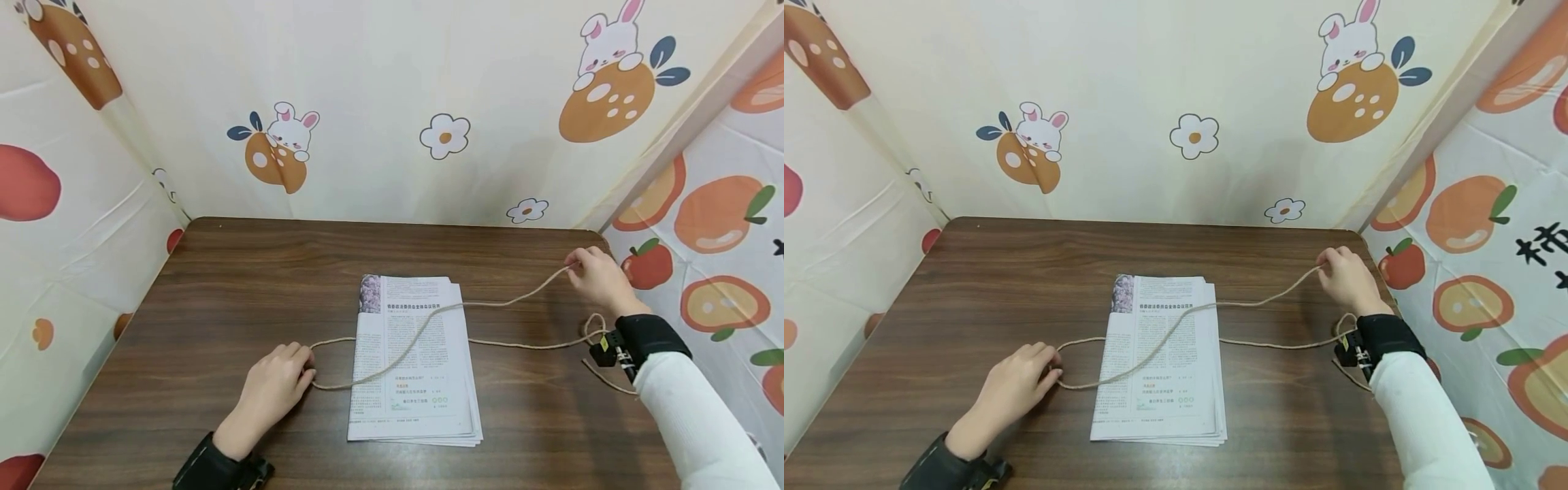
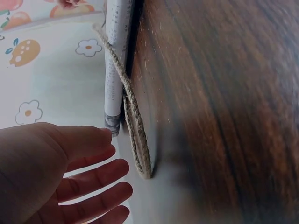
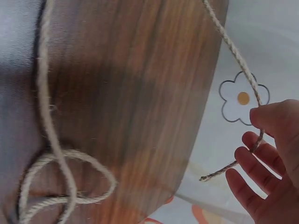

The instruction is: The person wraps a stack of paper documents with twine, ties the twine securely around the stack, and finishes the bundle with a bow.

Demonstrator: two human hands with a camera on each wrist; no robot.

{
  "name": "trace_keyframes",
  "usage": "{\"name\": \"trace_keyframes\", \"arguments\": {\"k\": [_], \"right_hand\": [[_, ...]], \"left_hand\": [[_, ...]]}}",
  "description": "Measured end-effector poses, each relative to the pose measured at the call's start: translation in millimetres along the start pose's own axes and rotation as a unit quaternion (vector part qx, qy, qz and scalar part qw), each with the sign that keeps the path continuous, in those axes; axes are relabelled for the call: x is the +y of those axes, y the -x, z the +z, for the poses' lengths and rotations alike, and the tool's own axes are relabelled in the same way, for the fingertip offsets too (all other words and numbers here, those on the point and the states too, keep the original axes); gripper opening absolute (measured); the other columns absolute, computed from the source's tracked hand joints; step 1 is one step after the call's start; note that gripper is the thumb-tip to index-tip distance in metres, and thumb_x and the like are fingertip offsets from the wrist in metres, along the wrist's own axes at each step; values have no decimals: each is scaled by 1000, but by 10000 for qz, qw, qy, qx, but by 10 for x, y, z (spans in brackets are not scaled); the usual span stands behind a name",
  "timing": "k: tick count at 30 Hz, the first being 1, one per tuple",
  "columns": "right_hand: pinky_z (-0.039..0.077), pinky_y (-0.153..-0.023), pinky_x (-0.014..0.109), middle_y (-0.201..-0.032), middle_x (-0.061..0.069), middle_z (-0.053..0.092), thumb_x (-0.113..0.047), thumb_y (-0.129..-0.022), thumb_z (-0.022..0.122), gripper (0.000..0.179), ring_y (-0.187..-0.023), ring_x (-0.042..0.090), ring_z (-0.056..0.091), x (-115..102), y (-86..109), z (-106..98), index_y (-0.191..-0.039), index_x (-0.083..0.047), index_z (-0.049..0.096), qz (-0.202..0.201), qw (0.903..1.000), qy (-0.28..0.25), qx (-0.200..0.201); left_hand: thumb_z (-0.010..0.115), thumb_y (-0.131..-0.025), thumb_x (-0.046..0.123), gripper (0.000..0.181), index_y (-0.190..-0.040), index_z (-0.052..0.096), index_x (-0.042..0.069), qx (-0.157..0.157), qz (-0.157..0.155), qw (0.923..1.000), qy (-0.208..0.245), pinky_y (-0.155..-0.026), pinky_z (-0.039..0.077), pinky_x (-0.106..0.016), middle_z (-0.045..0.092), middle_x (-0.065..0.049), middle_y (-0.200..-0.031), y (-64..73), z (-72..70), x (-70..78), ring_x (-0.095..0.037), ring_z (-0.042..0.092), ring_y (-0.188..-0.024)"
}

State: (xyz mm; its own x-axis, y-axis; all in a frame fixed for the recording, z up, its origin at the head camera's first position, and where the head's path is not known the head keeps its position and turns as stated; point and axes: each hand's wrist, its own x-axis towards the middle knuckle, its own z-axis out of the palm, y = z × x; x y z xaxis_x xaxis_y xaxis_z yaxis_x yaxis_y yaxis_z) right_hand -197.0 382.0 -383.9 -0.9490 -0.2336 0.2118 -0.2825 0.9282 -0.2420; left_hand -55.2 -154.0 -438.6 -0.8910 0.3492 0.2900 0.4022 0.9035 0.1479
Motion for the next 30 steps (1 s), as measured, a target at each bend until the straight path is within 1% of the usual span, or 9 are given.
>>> {"name": "trace_keyframes", "arguments": {"k": [4, 8, 11, 13, 16, 19, 23, 26, 30], "right_hand": [[42, -67, 48, -94, 25, 52, -2, -81, 57, 13, -81, 36, 54, 29, 53, 52, -93, 2, 58, -58, 9994, 47, -324], [43, -70, 50, -97, 23, 51, -5, -83, 56, 18, -85, 36, 55, 39, 125, 70, -100, 2, 58, 123, 9965, 29, -824], [44, -71, 50, -98, 22, 51, -6, -85, 57, 21, -88, 36, 55, 42, 215, 67, -104, 3, 57, 222, 9952, 37, -956], [45, -70, 50, -97, 22, 51, -7, -84, 58, 22, -87, 37, 55, 44, 297, 64, -104, 3, 57, 205, 9959, 76, -878], [46, -66, 48, -92, 20, 54, -6, -83, 59, 18, -84, 36, 58, 46, 447, 66, -100, 1, 59, 95, 9970, 173, -750], [46, -60, 44, -86, 16, 56, -5, -81, 60, 15, -77, 32, 59, 47, 598, 91, -95, 0, 59, -74, 9972, 267, -694], [44, -54, 39, -78, 11, 56, -2, -77, 63, 12, -67, 26, 57, 44, 784, 128, -89, -1, 60, -284, 9976, 451, -445], [43, -50, 35, -74, 8, 55, 0, -73, 67, 13, -62, 22, 55, 38, 932, 153, -84, -2, 60, -444, 9972, 571, -163], [42, -49, 33, -72, 6, 55, 0, -66, 73, 20, -59, 20, 55, 49, 1158, 209, -82, -4, 61, -607, 9956, 710, 13]], "left_hand": [[79, -69, 15, 21, -77, 59, 16, 22, 22, 10000, 2, -52, 40, -24, 50, 7, -70, 4, 14, 5, -9, 46, -63], [79, -70, 16, 21, -77, 59, 17, 2, 31, 10000, -12, -53, 41, -24, 50, 7, -71, 7, 20, 4, -10, 47, -63], [79, -70, 16, 21, -76, 59, 17, 44, 59, 10000, -19, -53, 40, -24, 50, 7, -71, 5, 21, 4, -10, 47, -63], [79, -69, 16, 21, -76, 58, 17, 85, 79, 9999, -15, -53, 40, -24, 50, 7, -71, 1, 21, 5, -10, 47, -63], [78, -70, 16, 21, -76, 58, 16, 104, 90, 9999, -10, -53, 40, -25, 50, 7, -71, -4, 13, 10, -10, 47, -63], [78, -70, 16, 21, -76, 59, 16, 85, 95, 9999, 1, -53, 41, -25, 51, 6, -72, -4, 0, 17, -10, 48, -64], [78, -70, 16, 20, -77, 59, 16, 56, 112, 9999, 20, -54, 41, -25, 51, 6, -72, -4, -11, 31, -10, 48, -64], [78, -70, 16, 20, -78, 59, 16, 67, 134, 9999, 34, -54, 41, -24, 51, 6, -72, -5, -13, 44, -10, 47, -64], [79, -69, 16, 21, -78, 60, 16, 115, 172, 9998, 48, -53, 41, -23, 52, 6, -72, 0, 3, 58, -9, 48, -63]]}}
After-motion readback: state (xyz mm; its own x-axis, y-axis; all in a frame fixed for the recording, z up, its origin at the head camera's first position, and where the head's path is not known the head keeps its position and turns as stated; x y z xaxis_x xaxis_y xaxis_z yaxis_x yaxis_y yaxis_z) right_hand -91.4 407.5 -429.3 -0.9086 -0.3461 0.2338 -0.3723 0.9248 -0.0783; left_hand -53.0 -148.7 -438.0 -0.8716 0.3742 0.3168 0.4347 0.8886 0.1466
